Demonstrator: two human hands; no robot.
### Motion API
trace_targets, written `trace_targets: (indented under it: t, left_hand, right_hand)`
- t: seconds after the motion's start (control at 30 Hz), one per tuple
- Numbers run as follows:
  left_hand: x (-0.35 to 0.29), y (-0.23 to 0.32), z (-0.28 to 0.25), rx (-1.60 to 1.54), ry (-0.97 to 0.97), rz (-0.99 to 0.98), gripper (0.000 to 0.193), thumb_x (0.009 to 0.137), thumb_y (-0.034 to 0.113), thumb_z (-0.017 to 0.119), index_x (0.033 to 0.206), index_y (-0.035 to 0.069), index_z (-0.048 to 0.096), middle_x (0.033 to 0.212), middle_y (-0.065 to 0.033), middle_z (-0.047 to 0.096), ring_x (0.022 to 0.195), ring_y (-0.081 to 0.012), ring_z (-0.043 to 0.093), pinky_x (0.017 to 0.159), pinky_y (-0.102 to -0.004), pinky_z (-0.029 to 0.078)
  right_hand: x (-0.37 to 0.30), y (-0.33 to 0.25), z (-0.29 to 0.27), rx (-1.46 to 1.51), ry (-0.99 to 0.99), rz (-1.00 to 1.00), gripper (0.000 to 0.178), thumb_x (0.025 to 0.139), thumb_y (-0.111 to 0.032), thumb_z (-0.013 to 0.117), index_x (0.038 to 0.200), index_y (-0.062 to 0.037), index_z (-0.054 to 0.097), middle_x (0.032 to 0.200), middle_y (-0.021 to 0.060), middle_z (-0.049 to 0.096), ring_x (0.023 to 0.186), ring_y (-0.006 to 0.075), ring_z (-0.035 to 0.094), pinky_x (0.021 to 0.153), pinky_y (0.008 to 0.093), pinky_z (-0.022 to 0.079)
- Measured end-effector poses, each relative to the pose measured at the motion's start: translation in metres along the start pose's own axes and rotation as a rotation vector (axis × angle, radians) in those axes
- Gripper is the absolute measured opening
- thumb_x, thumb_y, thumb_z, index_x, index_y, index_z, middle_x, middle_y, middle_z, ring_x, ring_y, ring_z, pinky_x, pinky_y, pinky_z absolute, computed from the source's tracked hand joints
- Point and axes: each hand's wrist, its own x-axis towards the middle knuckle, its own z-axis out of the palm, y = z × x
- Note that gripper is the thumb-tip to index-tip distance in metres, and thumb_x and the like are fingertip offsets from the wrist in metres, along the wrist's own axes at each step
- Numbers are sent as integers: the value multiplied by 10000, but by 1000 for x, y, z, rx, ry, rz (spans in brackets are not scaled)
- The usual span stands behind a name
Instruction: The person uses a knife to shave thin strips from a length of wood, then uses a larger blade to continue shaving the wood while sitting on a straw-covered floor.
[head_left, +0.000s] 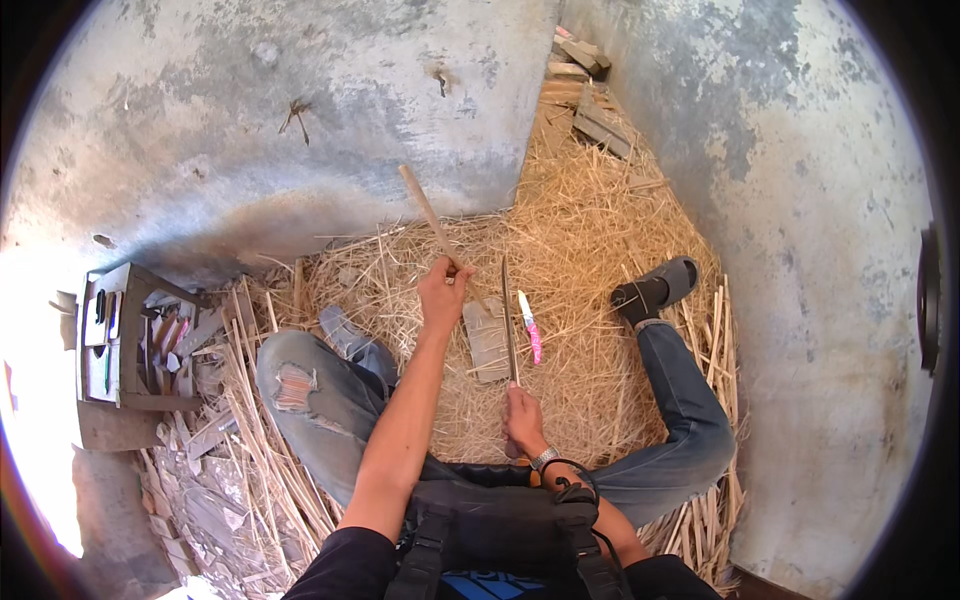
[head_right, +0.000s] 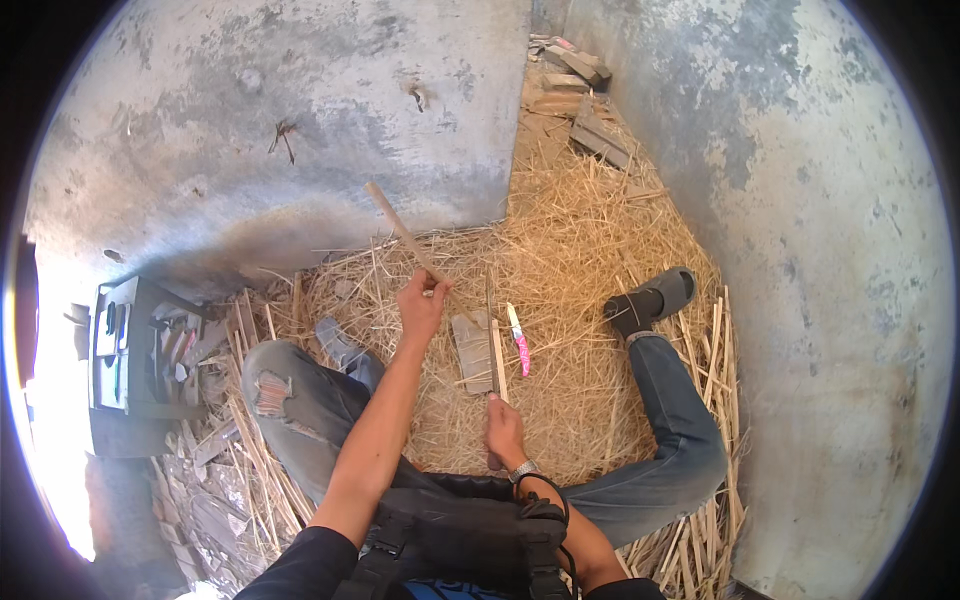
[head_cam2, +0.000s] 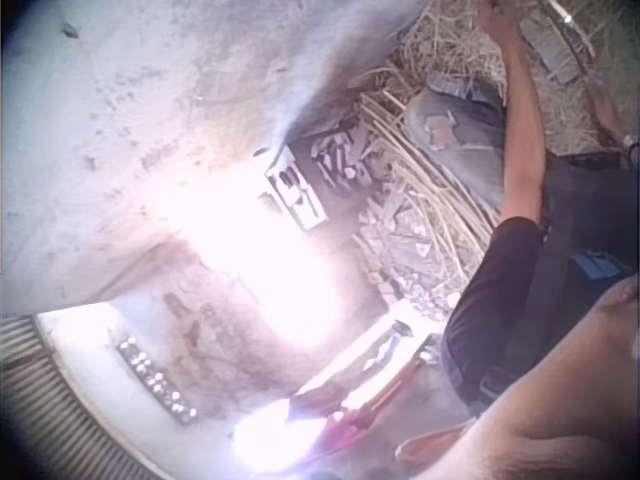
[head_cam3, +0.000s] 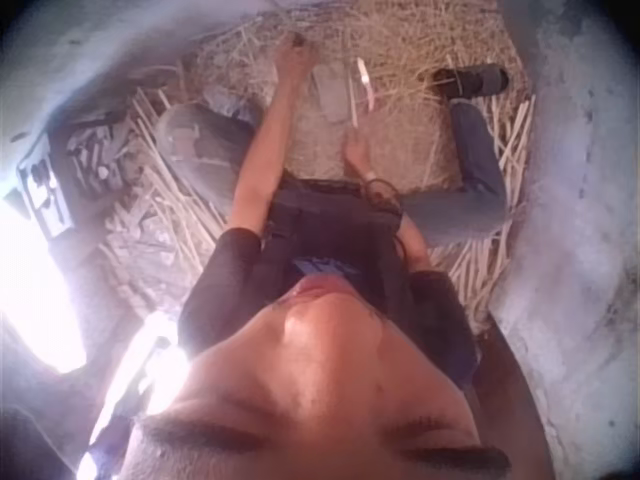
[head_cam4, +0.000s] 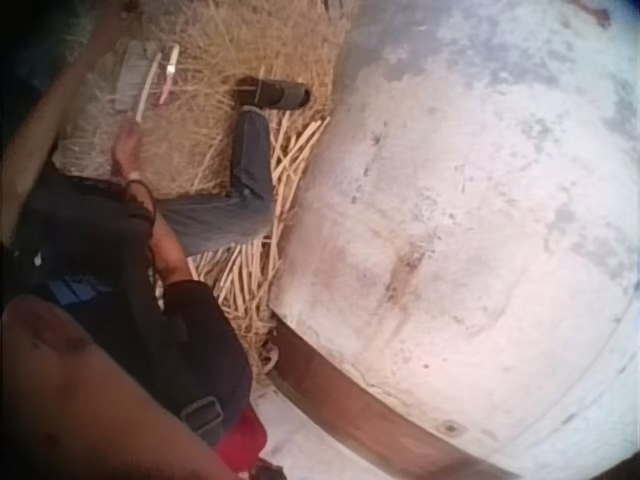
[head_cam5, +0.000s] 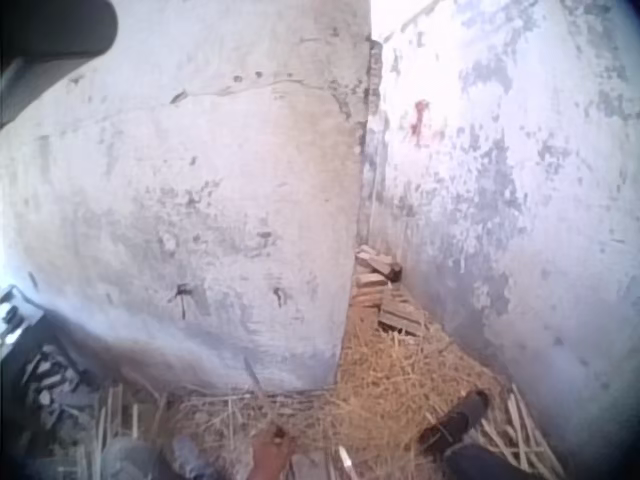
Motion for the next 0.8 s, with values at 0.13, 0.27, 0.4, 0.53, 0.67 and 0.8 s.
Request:
trace_targets:
  t: [0.13,0.27,0.4,0.53,0.67,0.8]
  left_hand:
    - [4,8,0,-45,-61,-32,186,837,128,795,920,-1,690,795,-132,746,724,-214,741,668,-343,564]
    - [8,9,-2,9,-150,-54,184,833,127,791,929,3,696,814,-143,751,745,-223,749,686,-345,566]
    - [7,10,0,16,-166,-8,188,827,112,787,955,3,703,822,-147,752,762,-232,751,697,-345,568]
    - [8,13,5,17,-172,-23,196,825,108,785,970,3,707,826,-154,750,774,-239,753,704,-347,569]
    - [3,11,15,-38,-148,36,185,834,74,768,975,-16,689,810,-183,734,731,-264,735,660,-370,548]
    - [6,4,7,41,-140,61,181,845,51,757,994,-21,682,803,-192,730,720,-268,732,644,-368,544]
  right_hand:
    - [-9,-9,3,-37,-71,132,451,1052,-499,474,865,-91,524,557,12,452,377,127,406,357,299,367]
    - [-7,-29,5,81,-3,207,495,1051,-547,439,883,-88,519,566,15,438,390,127,423,366,295,380]
    - [-9,-73,10,199,64,-172,496,1072,-531,386,897,-84,513,567,19,437,400,127,437,372,294,385]
    - [-6,-46,1,-92,80,-441,507,1087,-495,368,836,-77,510,561,25,460,394,123,429,378,304,386]
    - [8,-17,-17,-153,-19,218,509,1083,-478,404,791,-77,517,554,16,459,389,126,417,377,312,369]
    - [-7,-67,5,48,14,73,518,1068,-493,440,778,-72,518,536,7,437,379,135,412,368,315,350]
